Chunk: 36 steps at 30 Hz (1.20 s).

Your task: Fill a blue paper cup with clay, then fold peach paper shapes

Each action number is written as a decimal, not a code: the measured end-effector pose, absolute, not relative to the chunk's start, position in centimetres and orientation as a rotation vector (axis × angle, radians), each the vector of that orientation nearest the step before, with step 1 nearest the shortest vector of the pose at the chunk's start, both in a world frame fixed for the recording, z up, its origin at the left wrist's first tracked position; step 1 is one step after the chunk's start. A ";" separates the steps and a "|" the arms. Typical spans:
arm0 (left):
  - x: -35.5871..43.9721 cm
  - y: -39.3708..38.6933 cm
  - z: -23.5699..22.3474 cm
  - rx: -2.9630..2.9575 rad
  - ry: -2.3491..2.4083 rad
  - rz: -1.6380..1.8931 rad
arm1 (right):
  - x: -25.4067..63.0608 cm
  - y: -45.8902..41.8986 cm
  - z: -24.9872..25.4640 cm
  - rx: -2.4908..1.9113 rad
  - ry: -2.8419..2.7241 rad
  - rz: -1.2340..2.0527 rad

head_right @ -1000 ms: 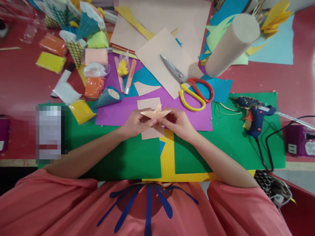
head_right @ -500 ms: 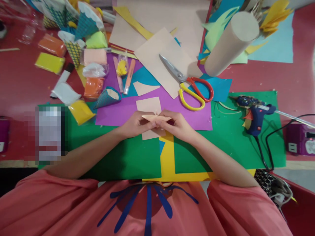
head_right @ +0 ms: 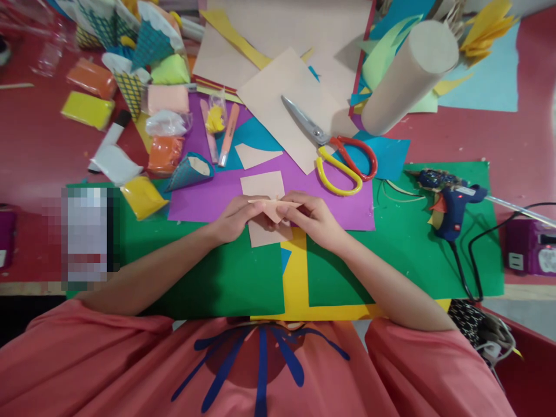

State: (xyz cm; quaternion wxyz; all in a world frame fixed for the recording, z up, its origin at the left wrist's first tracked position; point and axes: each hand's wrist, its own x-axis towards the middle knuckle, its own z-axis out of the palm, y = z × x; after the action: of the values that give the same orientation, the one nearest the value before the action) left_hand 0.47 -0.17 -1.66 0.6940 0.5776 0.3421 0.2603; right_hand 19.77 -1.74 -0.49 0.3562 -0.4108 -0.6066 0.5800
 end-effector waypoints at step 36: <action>1.1 -0.2 -2.2 1.396 0.917 0.995 | 19.4 -2.0 -1.1 -1.155 -1.441 1.280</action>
State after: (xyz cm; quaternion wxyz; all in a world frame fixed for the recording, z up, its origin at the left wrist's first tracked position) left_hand 1.14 -0.19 -2.24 0.5636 0.5932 0.3897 0.4226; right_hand 19.40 -2.01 -1.11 0.4326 -0.4633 -0.5783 0.5136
